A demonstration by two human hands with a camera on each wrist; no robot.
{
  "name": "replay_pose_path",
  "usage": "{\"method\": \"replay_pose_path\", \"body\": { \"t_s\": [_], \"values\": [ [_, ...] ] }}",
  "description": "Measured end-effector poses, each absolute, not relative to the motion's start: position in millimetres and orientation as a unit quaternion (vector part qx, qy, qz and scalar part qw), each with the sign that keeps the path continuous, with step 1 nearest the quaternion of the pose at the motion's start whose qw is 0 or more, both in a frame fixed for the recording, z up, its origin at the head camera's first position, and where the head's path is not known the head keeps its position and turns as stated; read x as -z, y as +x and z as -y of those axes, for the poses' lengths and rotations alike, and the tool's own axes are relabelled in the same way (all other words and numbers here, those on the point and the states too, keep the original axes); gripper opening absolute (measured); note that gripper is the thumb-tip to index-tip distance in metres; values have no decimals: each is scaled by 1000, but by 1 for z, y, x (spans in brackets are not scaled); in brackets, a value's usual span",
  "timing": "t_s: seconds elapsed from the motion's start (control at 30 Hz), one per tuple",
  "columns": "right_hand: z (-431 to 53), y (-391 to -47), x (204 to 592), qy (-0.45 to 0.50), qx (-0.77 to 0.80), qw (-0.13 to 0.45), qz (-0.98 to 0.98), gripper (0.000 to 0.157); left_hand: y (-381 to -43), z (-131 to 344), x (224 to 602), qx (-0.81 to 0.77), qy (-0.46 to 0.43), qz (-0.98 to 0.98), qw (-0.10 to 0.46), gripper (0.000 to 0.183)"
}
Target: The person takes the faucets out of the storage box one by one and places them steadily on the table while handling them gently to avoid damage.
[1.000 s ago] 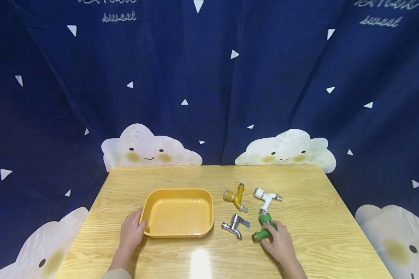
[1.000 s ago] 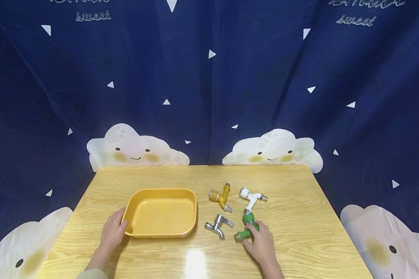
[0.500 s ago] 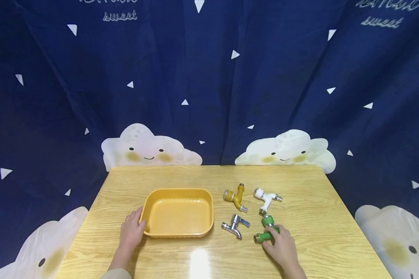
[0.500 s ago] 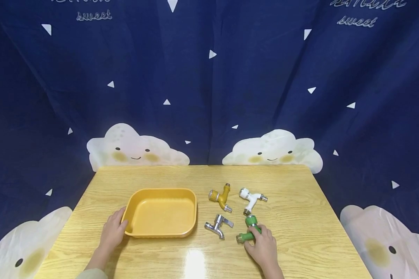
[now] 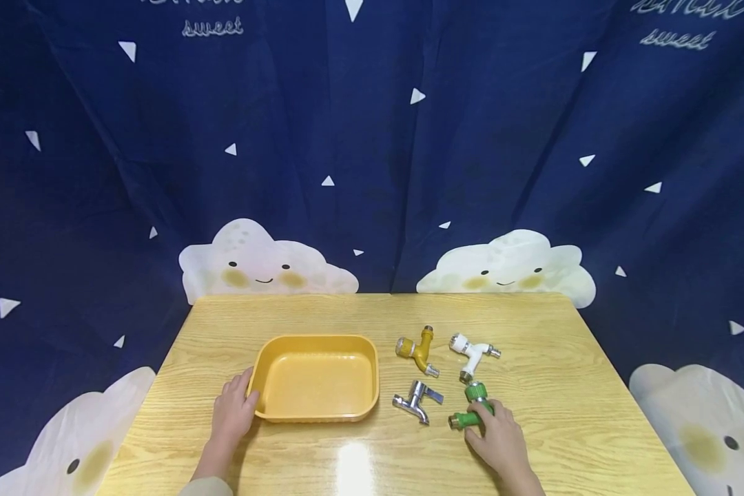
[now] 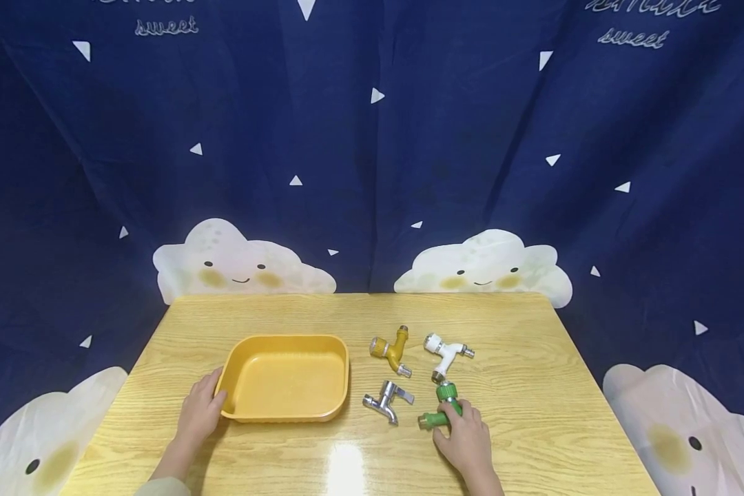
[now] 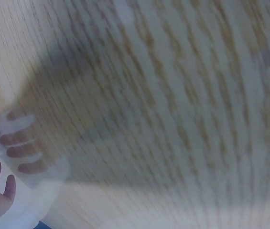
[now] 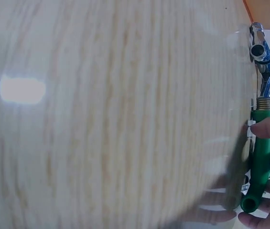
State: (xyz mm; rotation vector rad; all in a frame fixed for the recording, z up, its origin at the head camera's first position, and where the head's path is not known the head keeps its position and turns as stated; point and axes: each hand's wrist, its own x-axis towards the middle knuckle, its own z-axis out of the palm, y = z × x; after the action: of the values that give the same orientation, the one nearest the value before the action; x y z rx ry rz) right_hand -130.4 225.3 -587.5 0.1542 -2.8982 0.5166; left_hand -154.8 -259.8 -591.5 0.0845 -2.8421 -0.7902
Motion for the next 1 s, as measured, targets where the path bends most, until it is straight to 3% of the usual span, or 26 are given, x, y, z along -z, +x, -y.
{"method": "replay_pose_path", "body": {
  "t_s": [0.37, 0.67, 1.0],
  "values": [
    [-228, -128, 580, 53, -169, 38, 984, 43, -155, 258, 590, 261, 20, 961, 94, 46],
    [-232, -129, 579, 75, -167, 39, 982, 50, -157, 259, 586, 258, 17, 963, 82, 46],
    [-245, -141, 533, 88, -181, -7, 979, 64, -154, 265, 566, 334, 38, 941, -38, 52]
  ]
}}
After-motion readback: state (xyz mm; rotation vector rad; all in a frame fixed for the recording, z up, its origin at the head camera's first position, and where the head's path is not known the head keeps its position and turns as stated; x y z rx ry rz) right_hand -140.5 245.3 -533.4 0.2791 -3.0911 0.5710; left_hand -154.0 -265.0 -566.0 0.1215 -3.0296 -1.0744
